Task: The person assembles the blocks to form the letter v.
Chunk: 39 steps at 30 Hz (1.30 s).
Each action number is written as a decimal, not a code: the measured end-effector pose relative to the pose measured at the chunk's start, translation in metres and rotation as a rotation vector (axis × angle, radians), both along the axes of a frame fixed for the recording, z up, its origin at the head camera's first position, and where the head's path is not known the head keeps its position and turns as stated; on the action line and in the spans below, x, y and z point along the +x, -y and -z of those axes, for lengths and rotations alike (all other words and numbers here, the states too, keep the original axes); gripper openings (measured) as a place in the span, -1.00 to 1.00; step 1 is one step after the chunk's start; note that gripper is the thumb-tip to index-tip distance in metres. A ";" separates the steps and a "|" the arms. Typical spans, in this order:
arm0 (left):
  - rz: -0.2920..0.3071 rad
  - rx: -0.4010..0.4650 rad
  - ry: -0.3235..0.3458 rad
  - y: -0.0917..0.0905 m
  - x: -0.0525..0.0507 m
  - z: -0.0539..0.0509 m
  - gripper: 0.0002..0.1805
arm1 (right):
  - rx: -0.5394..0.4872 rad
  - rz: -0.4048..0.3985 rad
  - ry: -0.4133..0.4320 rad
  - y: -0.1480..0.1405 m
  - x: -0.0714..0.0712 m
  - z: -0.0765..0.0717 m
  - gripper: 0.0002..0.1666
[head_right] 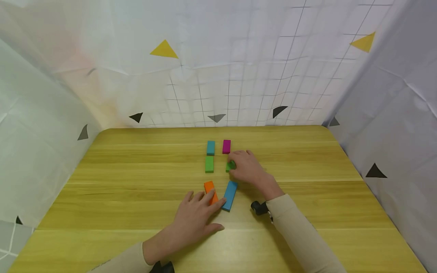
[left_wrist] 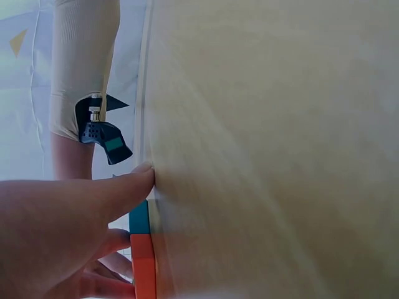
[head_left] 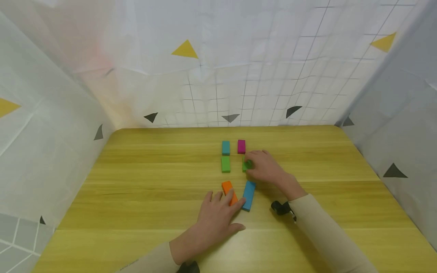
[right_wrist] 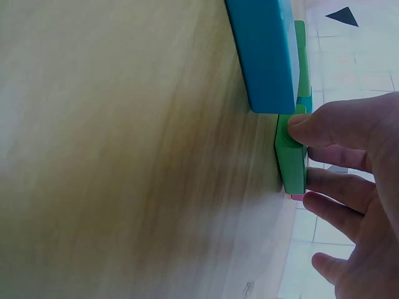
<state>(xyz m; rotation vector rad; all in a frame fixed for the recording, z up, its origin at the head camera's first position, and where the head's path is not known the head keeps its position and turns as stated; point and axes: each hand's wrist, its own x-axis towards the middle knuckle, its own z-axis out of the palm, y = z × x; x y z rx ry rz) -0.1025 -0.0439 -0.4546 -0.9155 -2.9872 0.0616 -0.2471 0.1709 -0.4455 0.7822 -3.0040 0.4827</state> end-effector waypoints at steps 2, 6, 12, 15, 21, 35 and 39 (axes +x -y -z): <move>0.000 0.001 0.000 0.000 0.000 -0.001 -0.18 | 0.005 0.001 0.001 -0.001 0.000 -0.001 -0.68; 0.000 0.007 -0.001 0.000 0.000 -0.002 -0.18 | 0.011 0.004 -0.009 -0.002 0.001 -0.002 -0.66; 0.000 0.014 0.008 0.000 0.000 -0.002 -0.19 | 0.010 0.000 -0.029 -0.005 0.002 -0.004 -0.65; 0.000 0.019 0.014 0.000 0.000 -0.003 -0.19 | 0.008 -0.003 -0.038 -0.006 0.003 -0.005 -0.66; 0.000 0.012 0.006 0.000 0.000 -0.002 -0.19 | 0.008 -0.005 -0.056 -0.009 0.005 -0.005 -0.67; 0.007 0.015 -0.005 0.000 0.000 -0.002 -0.18 | 0.005 -0.005 -0.051 -0.016 0.014 -0.008 -0.68; 0.007 0.013 0.001 0.000 0.000 -0.002 -0.18 | 0.019 0.007 -0.050 -0.018 0.016 -0.007 -0.68</move>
